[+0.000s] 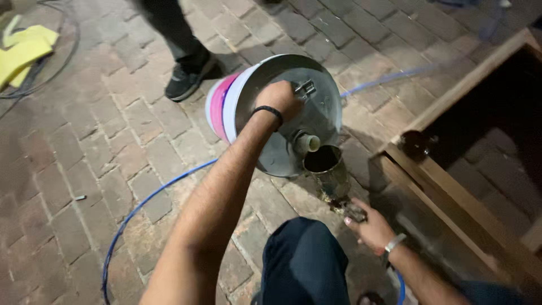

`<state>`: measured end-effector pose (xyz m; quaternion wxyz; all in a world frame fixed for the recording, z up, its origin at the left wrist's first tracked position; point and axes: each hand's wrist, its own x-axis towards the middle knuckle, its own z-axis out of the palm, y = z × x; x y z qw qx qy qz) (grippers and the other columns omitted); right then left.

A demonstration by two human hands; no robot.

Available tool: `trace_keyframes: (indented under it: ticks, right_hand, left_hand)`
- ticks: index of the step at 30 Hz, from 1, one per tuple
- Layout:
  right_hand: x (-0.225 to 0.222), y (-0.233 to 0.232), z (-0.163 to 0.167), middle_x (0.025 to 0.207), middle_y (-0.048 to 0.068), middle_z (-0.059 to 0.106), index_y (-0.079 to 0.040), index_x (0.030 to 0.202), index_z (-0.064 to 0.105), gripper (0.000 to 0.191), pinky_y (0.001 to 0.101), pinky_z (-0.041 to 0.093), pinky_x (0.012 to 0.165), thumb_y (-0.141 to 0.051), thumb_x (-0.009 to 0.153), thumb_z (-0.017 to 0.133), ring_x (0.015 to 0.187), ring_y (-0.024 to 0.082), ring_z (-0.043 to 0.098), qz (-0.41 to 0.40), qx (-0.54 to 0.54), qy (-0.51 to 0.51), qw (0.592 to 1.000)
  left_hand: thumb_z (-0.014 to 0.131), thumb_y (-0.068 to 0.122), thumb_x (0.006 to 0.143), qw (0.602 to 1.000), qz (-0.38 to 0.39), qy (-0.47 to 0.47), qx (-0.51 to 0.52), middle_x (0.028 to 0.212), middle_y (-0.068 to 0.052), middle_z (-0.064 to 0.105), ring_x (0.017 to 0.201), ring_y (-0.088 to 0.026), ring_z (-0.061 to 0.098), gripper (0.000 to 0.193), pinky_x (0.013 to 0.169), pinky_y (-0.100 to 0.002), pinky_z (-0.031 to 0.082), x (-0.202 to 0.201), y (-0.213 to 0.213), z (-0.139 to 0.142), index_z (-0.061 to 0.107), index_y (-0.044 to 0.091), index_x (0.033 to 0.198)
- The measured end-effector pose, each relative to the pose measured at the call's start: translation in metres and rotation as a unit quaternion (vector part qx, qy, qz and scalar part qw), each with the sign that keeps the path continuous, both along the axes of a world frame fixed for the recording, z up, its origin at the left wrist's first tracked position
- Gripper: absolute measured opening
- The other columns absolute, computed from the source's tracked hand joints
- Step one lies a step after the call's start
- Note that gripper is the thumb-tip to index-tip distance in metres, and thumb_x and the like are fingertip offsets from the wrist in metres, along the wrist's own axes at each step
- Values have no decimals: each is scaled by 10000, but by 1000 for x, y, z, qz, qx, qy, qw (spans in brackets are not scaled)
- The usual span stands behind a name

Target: The person lifts a large dark fabric sheet and spreads it over a yellow foam sheet on a work table, pulling the edges to align it and smoothing the surface with both hands. They then pick up a spray gun and hose, open a can of spray adhesive, and handle the gun and can while standing by a wooden frame on the floor.

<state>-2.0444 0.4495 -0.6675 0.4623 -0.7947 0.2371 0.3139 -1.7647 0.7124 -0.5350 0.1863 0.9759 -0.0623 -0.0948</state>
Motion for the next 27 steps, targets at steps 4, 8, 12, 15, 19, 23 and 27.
trace_keyframes:
  ticks: [4, 8, 12, 15, 19, 23, 27]
  right_hand:
    - [-13, -19, -19, 1152, 158, 766, -211, 1512, 536, 694, 366, 496, 564, -181, 864, 783, 664, 199, 610, -10, 7, -3, 1000]
    - [-23, -29, -61, 1394, 215, 602, -111, 1516, 509, 713, 400, 513, 813, -168, 914, 888, 1088, 225, 579, 106, 10, -265, 959]
    - [-34, -35, -75, 1302, 150, 695, -230, 1525, 495, 772, 430, 571, 715, -204, 834, 840, 862, 257, 694, -1, 28, -60, 998]
    - [-44, -34, -65, 1237, 203, 719, -233, 1529, 494, 760, 377, 513, 699, -151, 852, 830, 869, 202, 622, 38, -1, -118, 992]
    - [-53, -25, -32, 1075, 300, 753, -322, 1574, 522, 740, 364, 426, 518, -42, 896, 625, 585, 221, 534, -15, -18, 59, 998]
    - [-63, -20, -32, 1229, 178, 745, -295, 1565, 466, 797, 407, 510, 582, 46, 846, 513, 724, 309, 661, 8, -78, 93, 993]
    - [-79, -17, -55, 1442, 150, 585, -261, 1504, 517, 859, 362, 539, 814, 105, 727, 487, 1157, 297, 605, -12, -18, -31, 999]
  left_hand:
    - [654, 302, 867, 999, 24, -24, -26, 1036, -226, 735, 1001, -395, 702, 302, 886, -498, 543, -35, -23, -1, 769, 64, 1013]
    - [625, 216, 868, 999, 21, 23, -10, 1055, -230, 737, 1005, -391, 716, 263, 894, -492, 555, -50, -32, -7, 772, 48, 1008]
    - [634, 178, 867, 973, -200, 5, 113, 1024, -231, 736, 969, -397, 714, 227, 832, -489, 563, -53, -55, -26, 767, 29, 974]
    - [622, 108, 878, 839, -463, -36, 284, 984, -227, 750, 918, -393, 730, 190, 762, -484, 583, -54, -72, -41, 768, 11, 951]
    - [633, 122, 912, 938, -136, 298, -114, 922, -247, 743, 853, -371, 699, 228, 650, -453, 512, -71, -75, -53, 740, -79, 926]
    - [651, 149, 921, 930, -313, 191, -4, 941, -121, 787, 853, -283, 753, 174, 625, -395, 577, -95, -89, -68, 802, 64, 938]
    - [740, 332, 863, 645, -651, -86, 391, 988, -56, 762, 909, -267, 722, 209, 658, -407, 577, -117, -111, -86, 817, 168, 967]
